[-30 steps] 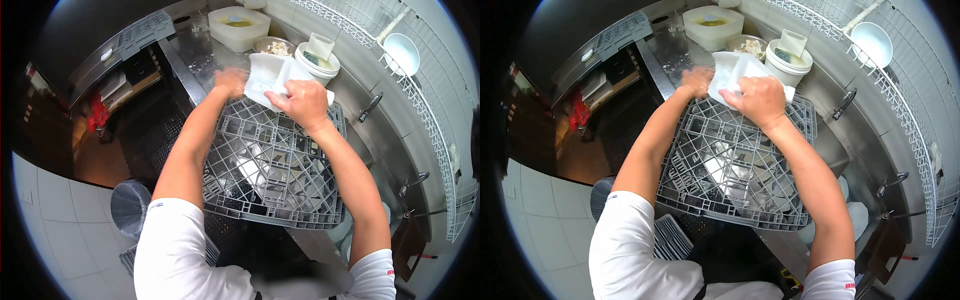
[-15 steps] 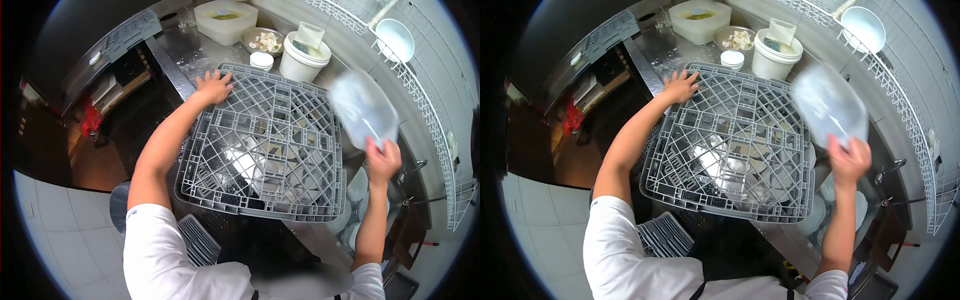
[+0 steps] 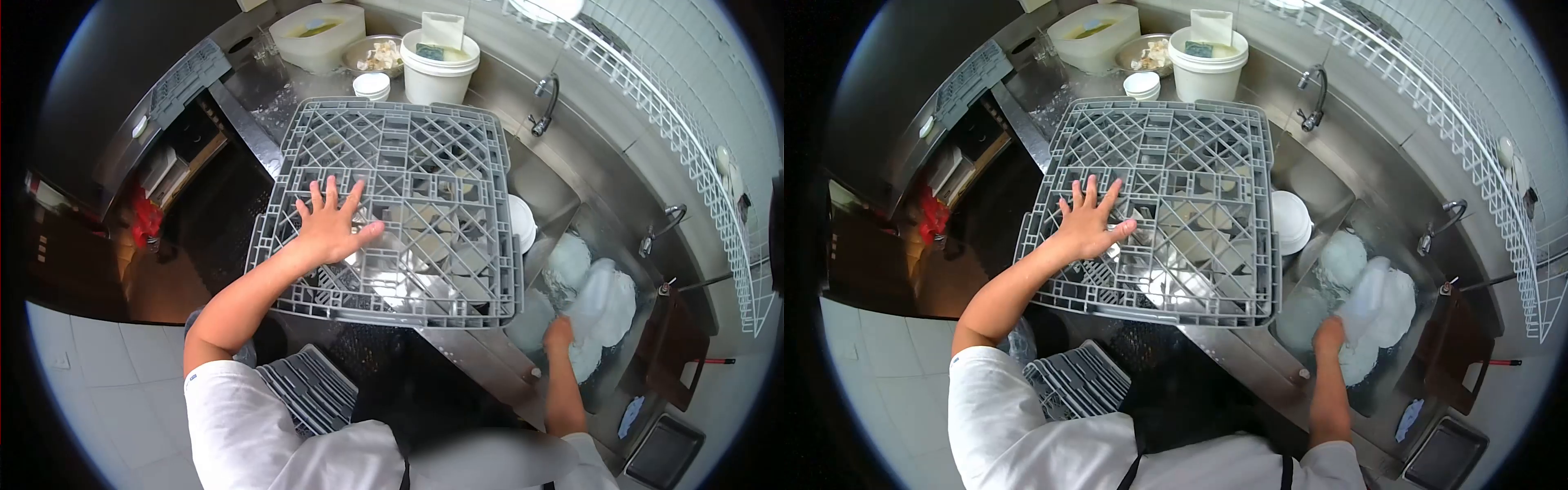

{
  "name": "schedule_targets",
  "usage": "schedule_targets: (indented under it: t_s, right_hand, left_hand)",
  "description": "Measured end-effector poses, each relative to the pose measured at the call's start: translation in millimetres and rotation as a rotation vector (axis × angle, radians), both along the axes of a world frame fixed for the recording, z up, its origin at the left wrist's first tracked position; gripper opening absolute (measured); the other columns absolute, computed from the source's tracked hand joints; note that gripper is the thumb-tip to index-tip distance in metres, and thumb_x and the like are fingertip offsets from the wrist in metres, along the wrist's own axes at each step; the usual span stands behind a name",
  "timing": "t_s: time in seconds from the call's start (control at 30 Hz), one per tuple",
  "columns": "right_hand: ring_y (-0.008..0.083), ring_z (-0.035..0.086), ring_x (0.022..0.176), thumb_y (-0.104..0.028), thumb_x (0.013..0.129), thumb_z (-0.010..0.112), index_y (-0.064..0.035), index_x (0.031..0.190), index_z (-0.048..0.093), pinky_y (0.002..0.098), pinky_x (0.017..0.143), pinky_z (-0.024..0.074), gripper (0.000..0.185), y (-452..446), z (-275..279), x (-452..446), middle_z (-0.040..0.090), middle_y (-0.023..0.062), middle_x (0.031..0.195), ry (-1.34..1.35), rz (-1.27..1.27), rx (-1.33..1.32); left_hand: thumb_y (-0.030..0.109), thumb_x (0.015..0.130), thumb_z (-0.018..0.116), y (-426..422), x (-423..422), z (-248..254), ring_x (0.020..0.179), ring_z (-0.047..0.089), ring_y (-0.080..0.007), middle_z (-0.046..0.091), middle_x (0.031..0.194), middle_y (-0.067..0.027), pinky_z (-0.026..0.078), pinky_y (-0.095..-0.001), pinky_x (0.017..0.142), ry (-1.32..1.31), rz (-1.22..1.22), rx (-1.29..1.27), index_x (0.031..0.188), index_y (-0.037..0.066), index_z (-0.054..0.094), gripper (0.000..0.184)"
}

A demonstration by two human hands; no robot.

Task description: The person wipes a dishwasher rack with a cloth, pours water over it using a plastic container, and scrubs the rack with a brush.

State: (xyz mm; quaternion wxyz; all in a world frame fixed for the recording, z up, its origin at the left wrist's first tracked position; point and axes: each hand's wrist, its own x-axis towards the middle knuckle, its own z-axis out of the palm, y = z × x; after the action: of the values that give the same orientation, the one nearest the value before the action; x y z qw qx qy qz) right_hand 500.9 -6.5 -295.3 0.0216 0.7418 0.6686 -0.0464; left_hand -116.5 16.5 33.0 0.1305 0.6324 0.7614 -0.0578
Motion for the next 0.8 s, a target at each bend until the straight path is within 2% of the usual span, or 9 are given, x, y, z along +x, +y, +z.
schedule_targets:
  t_s: [0.03,0.13,0.23,0.33,0.47,0.53,0.63,0.73,0.8]
  right_hand:
    - [0.0386,0.067,0.100,-0.015,0.092,0.061,-0.0026,0.108,0.065,0.0479,0.082,0.0534,0.020,-2,-3,-7,0.068,0.0200,0.105,-0.185,0.130,-0.157]
    - [0.0423,0.065,0.102,-0.038,0.095,0.063,0.0077,0.107,0.063,0.0450,0.091,0.0503,0.047,-13,52,-41,0.069,0.0233,0.111,0.066,0.265,-0.148]
    - [0.0360,0.066,0.098,-0.043,0.095,0.065,0.0088,0.098,0.066,0.0436,0.089,0.0494,0.052,-16,112,-68,0.071,0.0206,0.102,0.437,-0.139,-0.104]
    - [0.0286,0.064,0.073,-0.050,0.094,0.068,0.0040,0.077,0.064,0.0444,0.071,0.0473,0.057,-5,60,-24,0.066,0.0150,0.073,0.912,-0.473,0.409]
    - [0.0180,0.047,0.063,-0.048,0.095,0.068,0.0043,0.067,0.058,0.0414,0.062,0.0396,0.060,-9,79,-5,0.052,0.0043,0.063,1.108,-0.614,0.287]
    - [0.0141,0.041,0.065,-0.046,0.095,0.068,0.0040,0.065,0.057,0.0390,0.059,0.0367,0.059,-12,77,6,0.046,0.0006,0.061,1.157,-0.634,0.199]
    - [0.0125,0.040,0.064,-0.039,0.093,0.072,0.0020,0.062,0.054,0.0366,0.059,0.0351,0.055,-23,72,11,0.045,-0.0003,0.062,1.143,-0.554,0.226]
    - [0.0110,0.038,0.063,-0.029,0.091,0.073,-0.0003,0.060,0.049,0.0349,0.057,0.0322,0.049,-29,74,4,0.044,-0.0014,0.063,1.066,-0.570,0.365]
    - [0.0113,0.038,0.063,-0.024,0.089,0.072,-0.0003,0.059,0.045,0.0358,0.056,0.0311,0.046,-33,98,-12,0.043,-0.0012,0.063,1.249,-0.633,0.427]
  left_hand:
    - [0.082,0.089,0.044,-5,10,1,0.152,0.002,-0.0562,0.007,0.165,-0.0335,0.007,-0.0766,0.114,0.024,0.000,-0.016,0.164,0.021,0.017,0.101]
    - [0.082,0.086,0.048,-11,16,-13,0.151,0.002,-0.0582,0.008,0.165,-0.0330,0.009,-0.0796,0.111,0.035,0.020,0.112,0.164,0.020,0.019,0.103]
    - [0.081,0.091,0.040,-19,19,-22,0.152,0.004,-0.0562,0.009,0.165,-0.0331,0.005,-0.0741,0.116,-0.014,0.071,0.141,0.163,0.013,0.019,0.101]
    - [0.080,0.091,0.041,-51,61,-8,0.152,0.011,-0.0528,0.015,0.164,-0.0336,0.007,-0.0712,0.117,-0.058,0.047,0.071,0.163,0.008,0.019,0.104]
    - [0.082,0.076,0.062,-130,137,11,0.151,0.022,-0.0494,0.027,0.160,-0.0311,0.013,-0.0682,0.119,0.085,-0.290,0.169,0.157,0.005,0.032,0.116]
    - [0.054,0.062,0.086,-144,122,-24,0.143,0.037,-0.0444,0.040,0.155,-0.0211,0.026,-0.0632,0.115,0.101,-0.309,0.422,0.150,0.010,0.044,0.107]
    - [0.044,0.052,0.092,-134,94,-49,0.125,0.047,-0.0377,0.052,0.136,-0.0139,0.034,-0.0583,0.103,0.110,-0.349,0.625,0.129,0.017,0.061,0.087]
    - [0.043,0.054,0.093,-132,115,-16,0.133,0.044,-0.0384,0.051,0.137,-0.0143,0.031,-0.0599,0.108,0.048,-0.286,0.525,0.124,0.015,0.062,0.081]
    - [0.051,0.051,0.091,-129,114,-25,0.131,0.044,-0.0391,0.052,0.136,-0.0139,0.031,-0.0617,0.108,0.138,-0.324,0.582,0.117,0.014,0.063,0.081]
